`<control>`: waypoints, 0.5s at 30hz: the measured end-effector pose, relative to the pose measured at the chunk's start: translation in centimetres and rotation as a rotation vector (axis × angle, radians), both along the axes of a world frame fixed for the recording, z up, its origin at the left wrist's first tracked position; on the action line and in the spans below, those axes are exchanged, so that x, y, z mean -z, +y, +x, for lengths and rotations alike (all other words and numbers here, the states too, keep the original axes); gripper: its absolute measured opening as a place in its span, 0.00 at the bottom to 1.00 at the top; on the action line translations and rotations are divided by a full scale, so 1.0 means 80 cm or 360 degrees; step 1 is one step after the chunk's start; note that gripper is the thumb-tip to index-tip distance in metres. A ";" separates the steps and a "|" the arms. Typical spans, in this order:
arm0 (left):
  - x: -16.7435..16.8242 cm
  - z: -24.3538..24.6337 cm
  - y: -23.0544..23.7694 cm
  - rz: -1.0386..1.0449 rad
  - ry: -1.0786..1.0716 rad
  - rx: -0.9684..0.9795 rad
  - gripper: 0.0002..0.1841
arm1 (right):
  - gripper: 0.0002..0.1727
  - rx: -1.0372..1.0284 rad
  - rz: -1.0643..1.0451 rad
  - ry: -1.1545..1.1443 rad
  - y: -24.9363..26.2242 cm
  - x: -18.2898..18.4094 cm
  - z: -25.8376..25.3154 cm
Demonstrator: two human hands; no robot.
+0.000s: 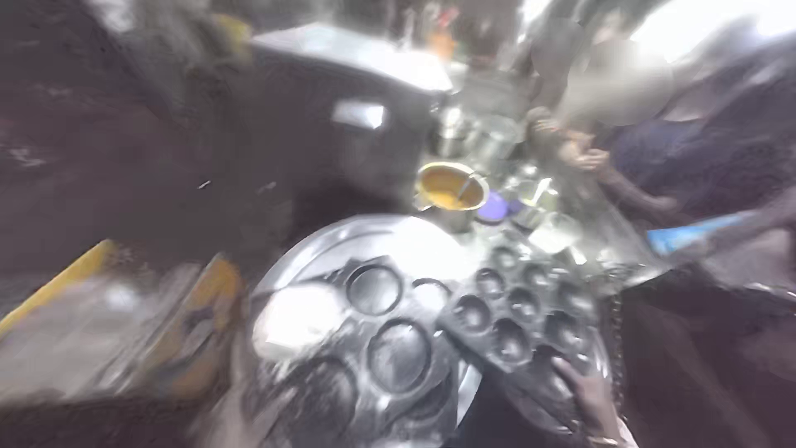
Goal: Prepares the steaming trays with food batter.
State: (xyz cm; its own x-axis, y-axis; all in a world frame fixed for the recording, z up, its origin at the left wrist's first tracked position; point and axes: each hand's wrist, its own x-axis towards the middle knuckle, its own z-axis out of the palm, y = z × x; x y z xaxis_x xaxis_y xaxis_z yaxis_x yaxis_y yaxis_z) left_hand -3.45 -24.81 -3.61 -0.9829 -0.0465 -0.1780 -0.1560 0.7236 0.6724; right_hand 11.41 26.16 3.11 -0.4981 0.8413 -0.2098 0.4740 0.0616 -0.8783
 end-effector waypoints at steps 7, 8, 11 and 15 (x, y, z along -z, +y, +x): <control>-0.012 -0.010 0.039 -0.0135 -0.0173 0.0164 0.33 | 0.33 -0.0179 0.0385 -0.0010 0.011 -0.054 0.074; -0.015 -0.015 0.048 -0.0124 -0.0178 0.0181 0.32 | 0.33 -0.0248 0.0426 -0.0100 0.006 -0.056 0.067; -0.009 -0.030 0.066 -0.0117 -0.0098 0.0229 0.33 | 0.35 -0.0441 0.0240 -0.0066 -0.015 -0.041 0.036; -0.017 -0.045 0.062 -0.0225 -0.0219 0.0291 0.34 | 0.43 -0.0652 -0.0311 0.0305 -0.065 0.001 -0.031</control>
